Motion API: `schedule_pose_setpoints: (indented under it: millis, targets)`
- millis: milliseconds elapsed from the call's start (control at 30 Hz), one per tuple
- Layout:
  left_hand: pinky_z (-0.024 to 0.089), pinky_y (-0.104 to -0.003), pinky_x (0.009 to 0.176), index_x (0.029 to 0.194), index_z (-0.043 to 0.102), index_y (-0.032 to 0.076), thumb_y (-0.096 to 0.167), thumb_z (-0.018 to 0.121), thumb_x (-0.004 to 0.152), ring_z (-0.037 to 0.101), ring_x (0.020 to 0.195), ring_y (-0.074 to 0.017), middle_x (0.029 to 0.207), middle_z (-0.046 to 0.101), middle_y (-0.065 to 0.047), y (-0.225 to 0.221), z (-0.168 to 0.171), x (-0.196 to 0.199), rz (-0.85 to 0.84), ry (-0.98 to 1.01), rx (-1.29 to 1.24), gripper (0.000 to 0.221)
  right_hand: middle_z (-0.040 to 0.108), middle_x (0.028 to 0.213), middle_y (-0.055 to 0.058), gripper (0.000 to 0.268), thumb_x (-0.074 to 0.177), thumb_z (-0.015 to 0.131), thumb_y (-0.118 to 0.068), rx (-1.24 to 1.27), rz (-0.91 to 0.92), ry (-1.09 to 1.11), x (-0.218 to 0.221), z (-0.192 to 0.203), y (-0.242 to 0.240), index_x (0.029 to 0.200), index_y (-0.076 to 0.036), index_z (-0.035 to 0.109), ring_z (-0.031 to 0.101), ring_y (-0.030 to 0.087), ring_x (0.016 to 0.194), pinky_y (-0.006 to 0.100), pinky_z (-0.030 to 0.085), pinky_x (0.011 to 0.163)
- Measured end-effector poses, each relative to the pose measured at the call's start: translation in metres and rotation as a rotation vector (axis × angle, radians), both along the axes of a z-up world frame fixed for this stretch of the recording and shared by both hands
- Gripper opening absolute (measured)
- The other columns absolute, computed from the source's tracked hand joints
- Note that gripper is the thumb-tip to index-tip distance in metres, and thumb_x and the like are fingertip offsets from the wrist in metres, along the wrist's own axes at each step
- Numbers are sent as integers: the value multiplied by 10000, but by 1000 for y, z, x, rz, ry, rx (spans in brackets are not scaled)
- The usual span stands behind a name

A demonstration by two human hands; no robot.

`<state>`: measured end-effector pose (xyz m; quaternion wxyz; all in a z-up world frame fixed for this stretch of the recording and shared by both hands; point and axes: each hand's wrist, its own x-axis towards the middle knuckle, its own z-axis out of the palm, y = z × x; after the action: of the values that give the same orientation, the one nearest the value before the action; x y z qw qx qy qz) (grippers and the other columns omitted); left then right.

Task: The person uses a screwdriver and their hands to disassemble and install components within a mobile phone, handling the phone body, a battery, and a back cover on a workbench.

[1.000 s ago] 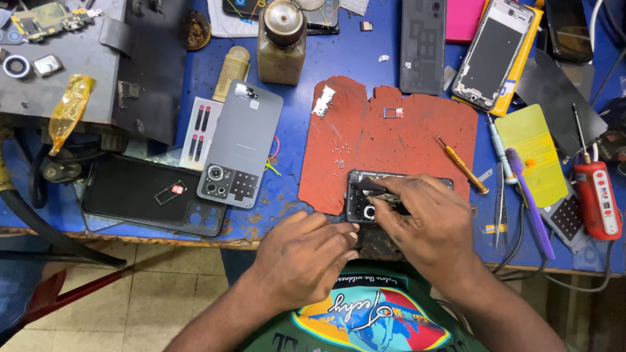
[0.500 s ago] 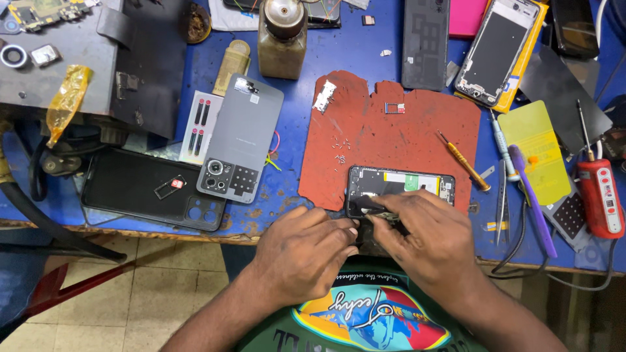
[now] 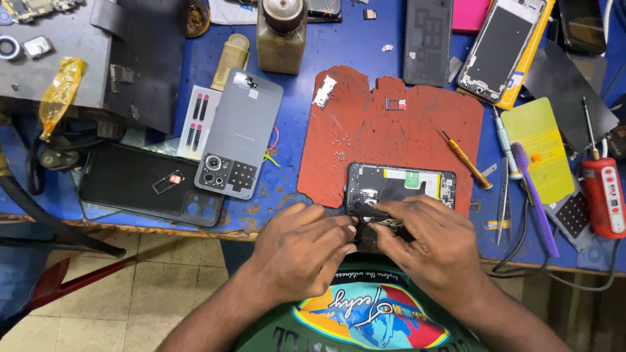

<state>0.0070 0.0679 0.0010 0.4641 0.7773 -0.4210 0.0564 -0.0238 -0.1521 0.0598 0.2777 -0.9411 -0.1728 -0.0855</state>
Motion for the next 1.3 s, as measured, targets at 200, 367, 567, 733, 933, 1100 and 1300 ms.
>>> schedule_pose_setpoints:
  millis: [200,367,567,733,933,1100,1300]
  targets:
    - [453,-382,706,1015,680,43,119,777,861,648,851,-224,1085,746,-72,0,1,1,0,6,9,197,734,903,132,296,754,826,-51,33,14,6,-2,-4,-6,1005,19,686,729,296,820,381,577,704]
    - [447,-381,695,1011,679,42,112,779,852,647,842,-222,1095,752,-76,-1,1,1,-4,10,12,200,742,920,138,285,759,817,-45,45,25,31,-1,-3,-12,1005,23,691,733,289,803,374,582,690]
    - [445,-380,689,1001,683,43,108,783,845,645,830,-217,1085,757,-66,-2,2,1,8,14,13,197,742,904,140,278,756,823,-66,29,16,78,-3,3,-23,989,24,701,730,286,779,374,571,658]
    - [430,-377,661,954,686,54,100,789,833,627,778,-207,1045,770,-49,-5,3,0,26,39,26,165,733,897,143,271,774,818,-80,-32,36,51,-7,7,-36,985,34,693,725,291,777,381,569,659]
    - [432,-379,657,924,678,61,90,793,824,650,806,-209,1061,765,-50,-9,2,1,37,35,14,155,730,902,130,263,780,807,-81,-36,-10,52,-14,6,-52,991,24,690,727,287,802,379,573,689]
    - [432,-380,636,919,676,64,86,805,811,655,785,-213,1053,766,-52,-11,3,1,44,23,4,170,733,911,144,271,776,813,-77,-79,-26,44,-20,6,-67,993,32,693,718,286,780,374,561,668]
    - [434,-377,621,931,681,60,79,820,781,635,731,-215,1038,773,-54,-13,5,2,53,35,14,205,730,904,135,267,771,812,-64,-30,-100,80,-28,8,-80,995,21,694,727,274,793,362,569,676]
